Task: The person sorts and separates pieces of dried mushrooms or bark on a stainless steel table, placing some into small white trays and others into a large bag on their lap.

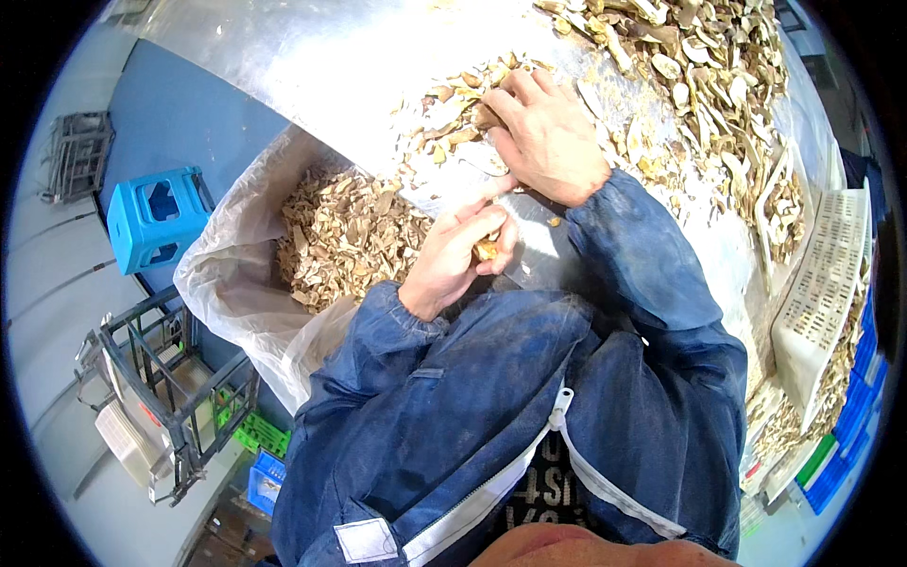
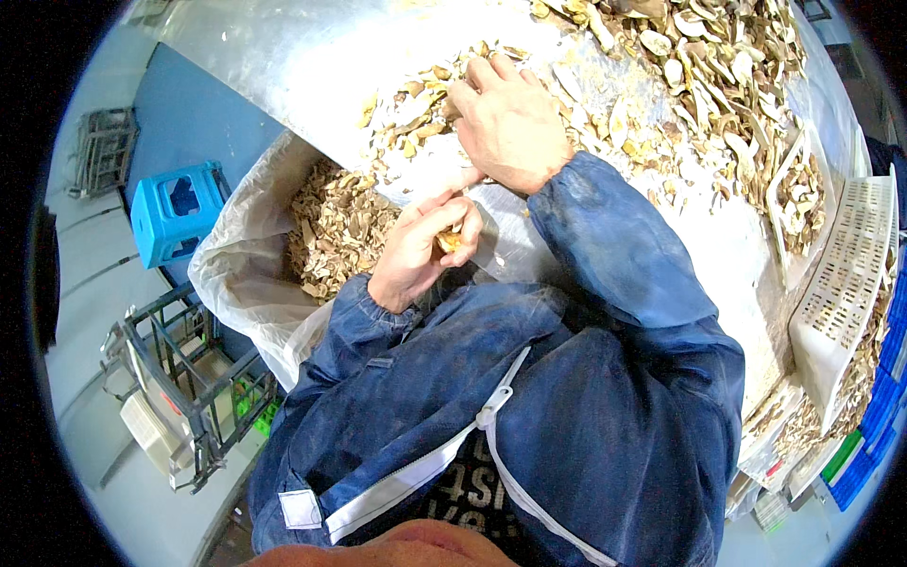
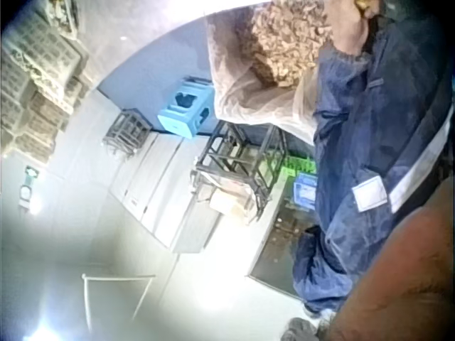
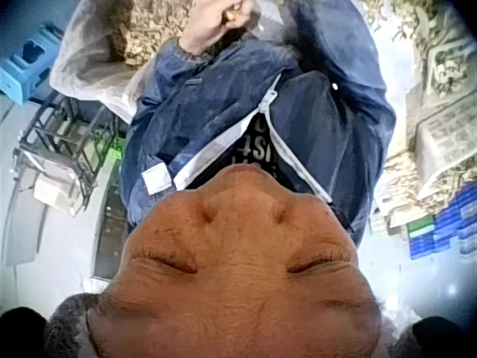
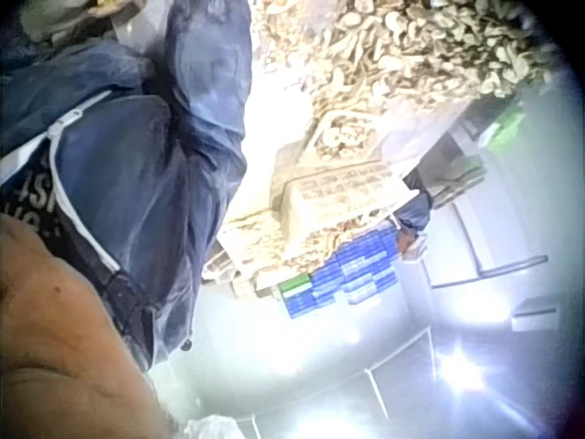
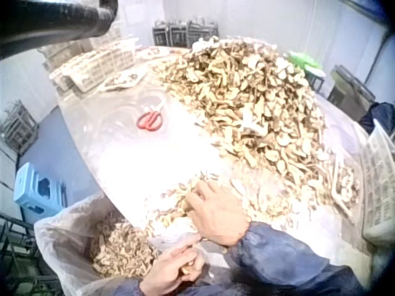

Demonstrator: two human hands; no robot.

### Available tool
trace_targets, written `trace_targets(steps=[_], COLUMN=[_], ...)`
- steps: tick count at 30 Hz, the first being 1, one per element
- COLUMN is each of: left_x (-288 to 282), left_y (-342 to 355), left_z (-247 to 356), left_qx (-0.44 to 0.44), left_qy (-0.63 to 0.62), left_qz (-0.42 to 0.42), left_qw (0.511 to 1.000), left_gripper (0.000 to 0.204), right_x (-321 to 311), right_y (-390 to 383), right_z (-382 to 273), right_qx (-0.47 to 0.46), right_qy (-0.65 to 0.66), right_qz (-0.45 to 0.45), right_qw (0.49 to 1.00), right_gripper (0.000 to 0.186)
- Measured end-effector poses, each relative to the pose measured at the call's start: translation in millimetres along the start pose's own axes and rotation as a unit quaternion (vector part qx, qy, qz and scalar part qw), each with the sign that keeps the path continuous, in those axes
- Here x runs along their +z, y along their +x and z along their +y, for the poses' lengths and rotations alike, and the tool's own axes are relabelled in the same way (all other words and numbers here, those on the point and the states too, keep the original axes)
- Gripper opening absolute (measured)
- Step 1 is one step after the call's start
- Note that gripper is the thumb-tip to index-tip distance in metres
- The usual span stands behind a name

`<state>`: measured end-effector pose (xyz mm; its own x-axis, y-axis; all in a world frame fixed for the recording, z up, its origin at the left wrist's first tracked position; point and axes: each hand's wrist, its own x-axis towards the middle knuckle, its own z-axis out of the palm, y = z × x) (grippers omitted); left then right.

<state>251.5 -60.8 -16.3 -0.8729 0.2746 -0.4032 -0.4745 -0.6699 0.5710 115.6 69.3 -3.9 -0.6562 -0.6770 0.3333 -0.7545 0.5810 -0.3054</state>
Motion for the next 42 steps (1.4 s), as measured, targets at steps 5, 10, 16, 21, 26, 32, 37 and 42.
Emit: trace_targets(steps=[5, 10, 16, 21, 26, 32, 37, 42], left_x=[-17.3, -23.4, -19.2, -29.1, -28.5, -40.7, -49.5, -41.9], left_y=[-5.3, -12.2, -5.5, 1.4, 0.9, 5.5, 8.3, 25.9], left_z=[13.0, 15.8, 24.2, 54.6, 59.5, 78.0, 92.0, 95.6], left_qx=[0.115, 0.116, 0.147, 0.201, 0.244, 0.3, 0.272, 0.275], left_qy=[0.032, 0.057, 0.149, 0.254, 0.284, 0.548, 0.603, 0.653], left_qz=[0.107, 0.113, 0.135, 0.182, 0.182, 0.278, 0.317, 0.261], left_qw=[0.987, 0.985, 0.969, 0.928, 0.909, 0.73, 0.68, 0.655], left_gripper=[0.039, 0.027, 0.023, 0.025, 0.026, 0.018, 0.016, 0.017], right_x=[-1.1, -19.7, -39.8, -27.8, -12.2, 2.8, 14.3, 5.3], right_y=[-8.4, -19.3, -34.8, -32.1, -14.9, 7.9, 5.3, 6.9], right_z=[10.3, 10.0, 18.7, 19.6, 3.7, -2.7, 2.7, -3.4], right_qx=[-0.011, -0.048, -0.002, 0.012, 0.002, -0.008, 0.014, 0.001], right_qy=[0.012, -0.026, 0.02, 0.053, 0.019, -0.083, -0.026, 0.013], right_qz=[0.007, -0.01, 0.026, 0.028, 0.014, -0.035, 0.004, -0.054], right_qw=[1.0, 0.998, 0.999, 0.998, 1.0, 0.996, 1.0, 0.998], right_gripper=[0.017, 0.021, 0.018, 0.011, 0.012, 0.015, 0.017, 0.022])
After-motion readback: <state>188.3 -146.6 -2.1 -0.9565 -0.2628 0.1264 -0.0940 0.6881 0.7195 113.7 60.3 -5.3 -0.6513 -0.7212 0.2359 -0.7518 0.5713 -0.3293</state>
